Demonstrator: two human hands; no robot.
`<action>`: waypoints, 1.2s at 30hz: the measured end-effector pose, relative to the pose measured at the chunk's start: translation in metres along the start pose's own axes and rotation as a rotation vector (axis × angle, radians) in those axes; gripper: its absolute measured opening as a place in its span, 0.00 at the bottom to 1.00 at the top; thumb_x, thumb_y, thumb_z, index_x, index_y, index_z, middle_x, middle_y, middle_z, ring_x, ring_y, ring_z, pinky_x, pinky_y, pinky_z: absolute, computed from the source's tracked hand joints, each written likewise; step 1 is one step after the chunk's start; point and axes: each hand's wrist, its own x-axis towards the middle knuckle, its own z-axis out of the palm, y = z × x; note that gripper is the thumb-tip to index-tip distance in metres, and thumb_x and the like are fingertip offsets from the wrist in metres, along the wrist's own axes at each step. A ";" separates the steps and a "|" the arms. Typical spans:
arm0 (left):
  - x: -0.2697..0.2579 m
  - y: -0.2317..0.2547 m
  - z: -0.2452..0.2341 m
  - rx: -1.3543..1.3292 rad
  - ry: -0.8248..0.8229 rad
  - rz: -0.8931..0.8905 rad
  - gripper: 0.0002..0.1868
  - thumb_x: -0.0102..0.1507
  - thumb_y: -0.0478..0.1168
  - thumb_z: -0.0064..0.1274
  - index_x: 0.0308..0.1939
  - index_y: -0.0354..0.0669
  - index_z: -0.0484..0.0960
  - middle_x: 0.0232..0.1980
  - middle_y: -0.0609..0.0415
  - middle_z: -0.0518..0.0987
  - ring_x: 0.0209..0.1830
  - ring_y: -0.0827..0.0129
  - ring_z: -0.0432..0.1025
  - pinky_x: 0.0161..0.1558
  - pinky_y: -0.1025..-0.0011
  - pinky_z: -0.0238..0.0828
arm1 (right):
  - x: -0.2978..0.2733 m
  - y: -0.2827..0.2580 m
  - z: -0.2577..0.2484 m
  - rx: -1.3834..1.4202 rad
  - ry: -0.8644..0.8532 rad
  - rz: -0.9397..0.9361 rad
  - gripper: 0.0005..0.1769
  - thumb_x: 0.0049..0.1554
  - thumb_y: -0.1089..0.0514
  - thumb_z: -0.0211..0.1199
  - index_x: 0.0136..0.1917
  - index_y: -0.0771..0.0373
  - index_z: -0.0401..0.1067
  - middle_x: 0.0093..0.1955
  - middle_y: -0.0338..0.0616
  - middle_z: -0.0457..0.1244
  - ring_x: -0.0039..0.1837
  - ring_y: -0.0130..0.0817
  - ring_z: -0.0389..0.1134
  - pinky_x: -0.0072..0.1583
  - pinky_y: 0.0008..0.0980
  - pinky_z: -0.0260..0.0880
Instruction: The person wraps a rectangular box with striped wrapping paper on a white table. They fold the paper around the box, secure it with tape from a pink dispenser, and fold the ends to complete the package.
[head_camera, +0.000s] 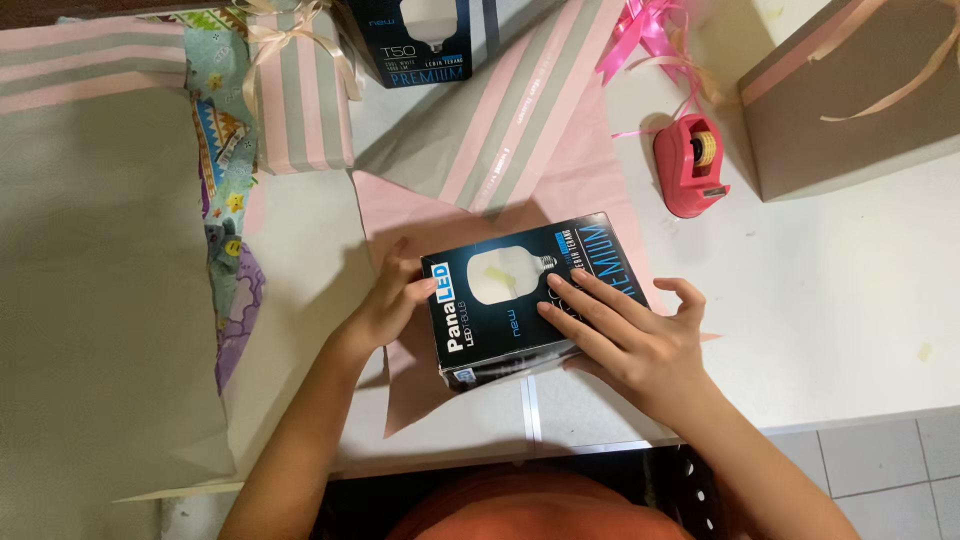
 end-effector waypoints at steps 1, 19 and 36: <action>0.000 0.003 0.001 0.002 0.014 0.034 0.34 0.64 0.62 0.31 0.48 0.40 0.85 0.50 0.38 0.84 0.72 0.50 0.64 0.85 0.51 0.26 | 0.003 0.000 -0.007 0.049 -0.043 0.017 0.40 0.46 0.40 0.72 0.71 0.43 0.68 0.74 0.31 0.63 0.73 0.21 0.62 0.65 0.51 0.48; 0.069 0.079 -0.061 0.023 0.412 0.371 0.28 0.77 0.52 0.37 0.76 0.40 0.58 0.80 0.42 0.56 0.79 0.55 0.55 0.77 0.59 0.51 | 0.062 0.033 -0.019 0.399 -0.251 0.091 0.53 0.24 0.40 0.79 0.64 0.52 0.72 0.68 0.33 0.66 0.67 0.33 0.66 0.61 0.40 0.63; 0.034 0.129 -0.079 0.179 -0.150 -0.072 0.52 0.38 0.52 0.75 0.68 0.58 0.73 0.65 0.57 0.79 0.70 0.63 0.70 0.68 0.59 0.64 | 0.137 0.101 0.034 0.670 -0.719 0.173 0.53 0.21 0.48 0.85 0.62 0.51 0.73 0.44 0.42 0.74 0.49 0.42 0.75 0.51 0.37 0.72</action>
